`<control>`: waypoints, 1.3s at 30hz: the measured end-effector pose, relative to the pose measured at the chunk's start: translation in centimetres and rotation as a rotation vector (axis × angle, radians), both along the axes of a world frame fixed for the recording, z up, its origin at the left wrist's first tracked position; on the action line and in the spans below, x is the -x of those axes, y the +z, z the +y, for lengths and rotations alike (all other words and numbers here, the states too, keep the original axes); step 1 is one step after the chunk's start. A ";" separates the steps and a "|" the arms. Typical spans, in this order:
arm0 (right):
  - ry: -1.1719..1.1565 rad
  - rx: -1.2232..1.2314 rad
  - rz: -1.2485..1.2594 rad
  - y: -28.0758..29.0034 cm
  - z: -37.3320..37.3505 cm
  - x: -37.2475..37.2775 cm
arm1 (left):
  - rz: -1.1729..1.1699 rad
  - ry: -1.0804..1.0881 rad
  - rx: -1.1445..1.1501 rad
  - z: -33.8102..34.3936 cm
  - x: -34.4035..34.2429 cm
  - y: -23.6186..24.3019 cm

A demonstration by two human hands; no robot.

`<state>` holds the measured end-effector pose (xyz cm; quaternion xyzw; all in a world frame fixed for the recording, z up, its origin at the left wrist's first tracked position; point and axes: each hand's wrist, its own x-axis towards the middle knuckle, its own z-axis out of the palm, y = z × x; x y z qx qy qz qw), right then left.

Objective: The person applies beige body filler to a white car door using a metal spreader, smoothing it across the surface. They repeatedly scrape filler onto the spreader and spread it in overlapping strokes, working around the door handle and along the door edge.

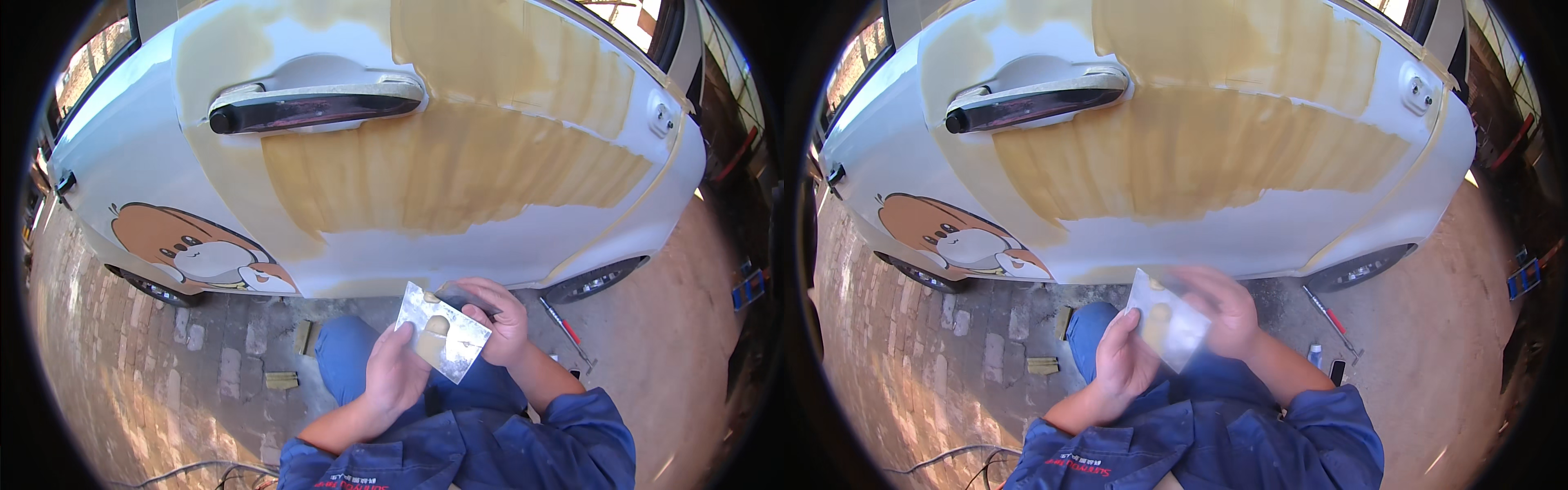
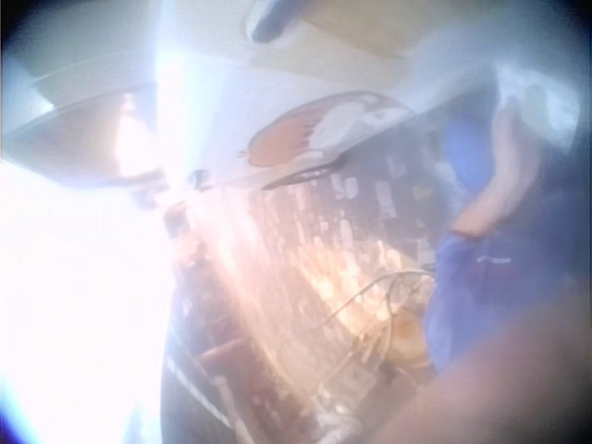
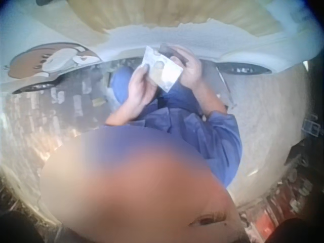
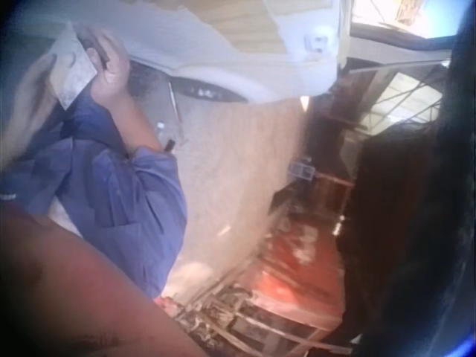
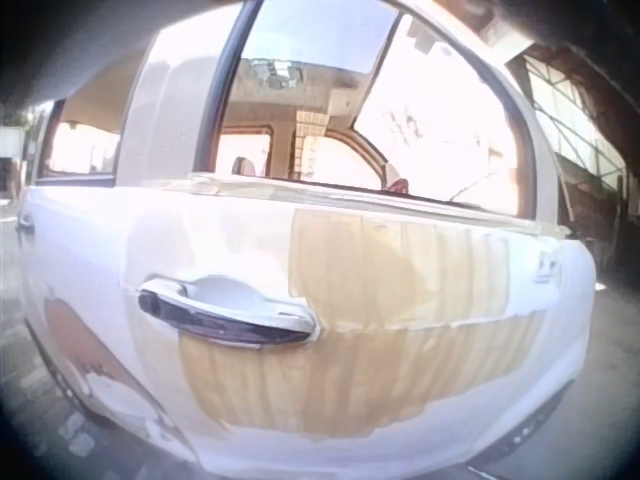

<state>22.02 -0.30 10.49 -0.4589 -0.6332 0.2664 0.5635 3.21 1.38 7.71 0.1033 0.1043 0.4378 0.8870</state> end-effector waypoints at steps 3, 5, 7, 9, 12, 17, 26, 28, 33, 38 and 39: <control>0.040 -0.126 -0.270 -0.6 -0.6 -0.2 | 0.019 0.002 -0.036 -0.5 -0.1 0.3; 0.069 -0.102 -0.268 -0.3 -0.7 0.0 | 0.006 0.015 -0.067 -0.8 -0.1 0.5; 0.122 -0.077 -0.273 0.9 -0.4 0.1 | 0.004 0.054 -0.113 -1.0 0.0 0.7; -0.002 -0.164 -0.457 3.7 0.7 -1.1 | 0.015 0.069 -0.153 -1.1 0.3 0.6; -0.291 -0.574 -0.826 10.9 3.6 -4.7 | 0.046 0.046 -0.176 -1.2 0.4 0.0; -0.457 -0.778 -1.090 22.4 9.2 -5.7 | 0.096 -0.024 -0.147 -2.1 -0.6 -1.2; -0.239 -0.825 -1.143 25.1 13.2 -5.1 | 0.148 -0.056 -0.124 -1.5 -1.0 -2.6; -0.303 -0.786 -1.247 22.0 11.7 -5.6 | 0.127 -0.058 -0.124 -1.1 -1.1 -3.2; -0.311 -0.889 -1.409 14.5 9.4 -7.3 | 0.146 -0.071 -0.076 -0.7 -1.5 -4.5; -0.246 -0.736 -1.504 7.3 7.1 -8.5 | 0.143 -0.101 -0.069 -1.0 -1.7 -4.7; -0.219 -0.667 -1.509 6.8 6.6 -8.4 | 0.153 -0.099 -0.071 -1.1 -1.7 -4.5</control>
